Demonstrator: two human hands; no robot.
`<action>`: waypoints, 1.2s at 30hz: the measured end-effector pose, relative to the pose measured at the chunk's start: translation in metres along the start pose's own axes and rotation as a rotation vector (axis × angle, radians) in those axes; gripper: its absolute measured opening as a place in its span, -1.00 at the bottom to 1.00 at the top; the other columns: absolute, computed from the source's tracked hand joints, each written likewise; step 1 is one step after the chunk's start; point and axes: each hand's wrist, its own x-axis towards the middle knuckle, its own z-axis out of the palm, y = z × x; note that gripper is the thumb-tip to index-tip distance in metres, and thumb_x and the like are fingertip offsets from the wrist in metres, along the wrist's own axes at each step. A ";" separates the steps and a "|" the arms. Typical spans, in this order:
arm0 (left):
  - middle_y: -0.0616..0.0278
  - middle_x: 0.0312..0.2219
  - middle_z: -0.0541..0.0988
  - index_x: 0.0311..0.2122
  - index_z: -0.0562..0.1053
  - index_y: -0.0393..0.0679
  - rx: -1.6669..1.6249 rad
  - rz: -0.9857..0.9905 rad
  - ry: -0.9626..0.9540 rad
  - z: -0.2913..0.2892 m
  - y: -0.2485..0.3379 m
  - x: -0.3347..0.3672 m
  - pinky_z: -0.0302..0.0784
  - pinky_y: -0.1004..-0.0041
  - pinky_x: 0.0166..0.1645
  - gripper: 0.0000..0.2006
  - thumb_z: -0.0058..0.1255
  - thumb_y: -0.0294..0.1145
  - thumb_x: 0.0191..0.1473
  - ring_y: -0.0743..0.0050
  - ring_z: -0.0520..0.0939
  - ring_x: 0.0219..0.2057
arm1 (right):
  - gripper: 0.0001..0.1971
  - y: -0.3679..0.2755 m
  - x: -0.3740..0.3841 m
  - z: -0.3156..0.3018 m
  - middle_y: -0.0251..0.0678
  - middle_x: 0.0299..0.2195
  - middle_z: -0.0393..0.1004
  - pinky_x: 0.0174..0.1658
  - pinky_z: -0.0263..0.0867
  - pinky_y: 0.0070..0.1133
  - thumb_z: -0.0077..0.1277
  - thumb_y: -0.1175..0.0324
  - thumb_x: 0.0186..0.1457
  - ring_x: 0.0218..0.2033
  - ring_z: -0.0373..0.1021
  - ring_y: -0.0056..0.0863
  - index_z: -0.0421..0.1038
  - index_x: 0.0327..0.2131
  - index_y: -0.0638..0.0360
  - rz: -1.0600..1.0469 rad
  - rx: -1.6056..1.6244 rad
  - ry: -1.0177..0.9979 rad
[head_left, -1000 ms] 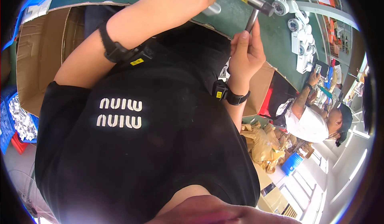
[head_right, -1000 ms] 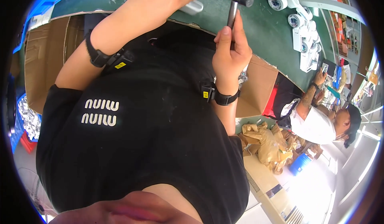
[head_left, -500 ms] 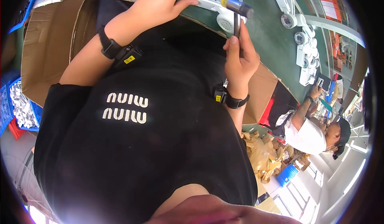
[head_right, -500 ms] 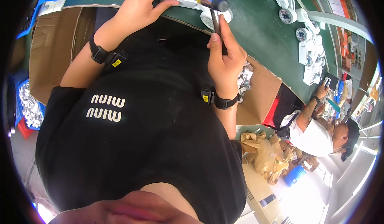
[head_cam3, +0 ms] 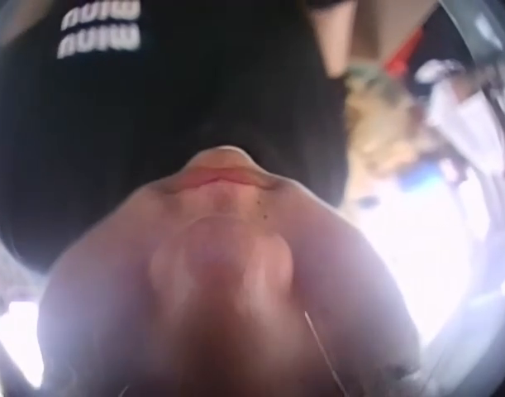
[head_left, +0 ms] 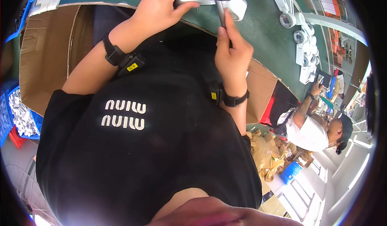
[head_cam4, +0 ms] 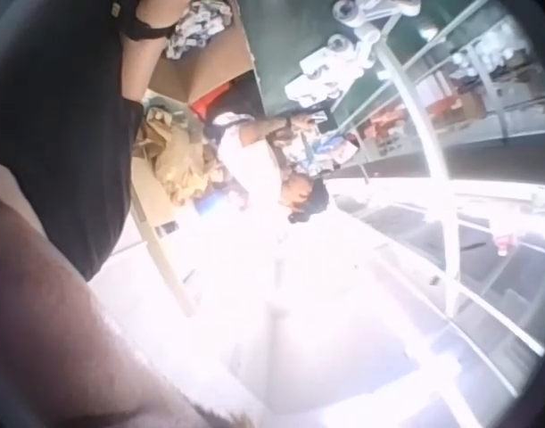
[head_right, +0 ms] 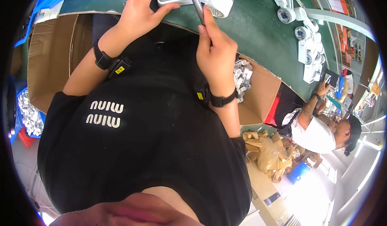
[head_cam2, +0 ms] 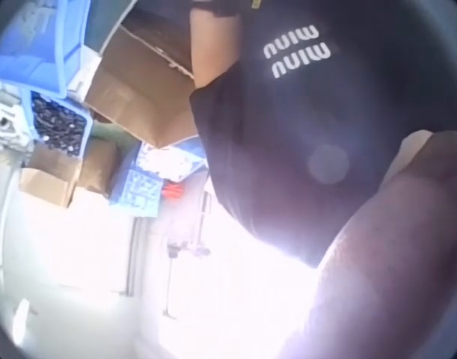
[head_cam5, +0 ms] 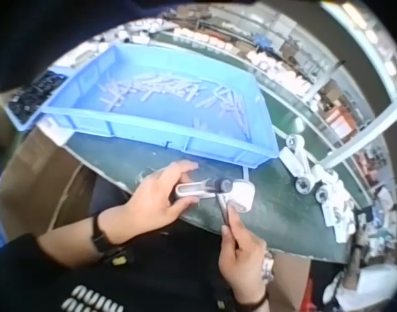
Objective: Assembling plastic parts by tapping them together using a small hammer on a factory production line.
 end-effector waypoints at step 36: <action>0.16 -0.28 0.70 -0.04 0.59 -0.23 0.247 0.343 0.102 0.012 -0.026 -0.009 0.63 0.29 -0.16 -0.61 0.44 -0.37 0.04 0.11 0.70 -0.25 | -0.52 -0.024 -0.002 -0.021 -0.27 -0.38 0.54 -0.40 0.27 -0.70 0.04 0.52 0.38 -0.47 0.33 -0.69 0.33 0.31 0.46 -0.045 0.470 0.460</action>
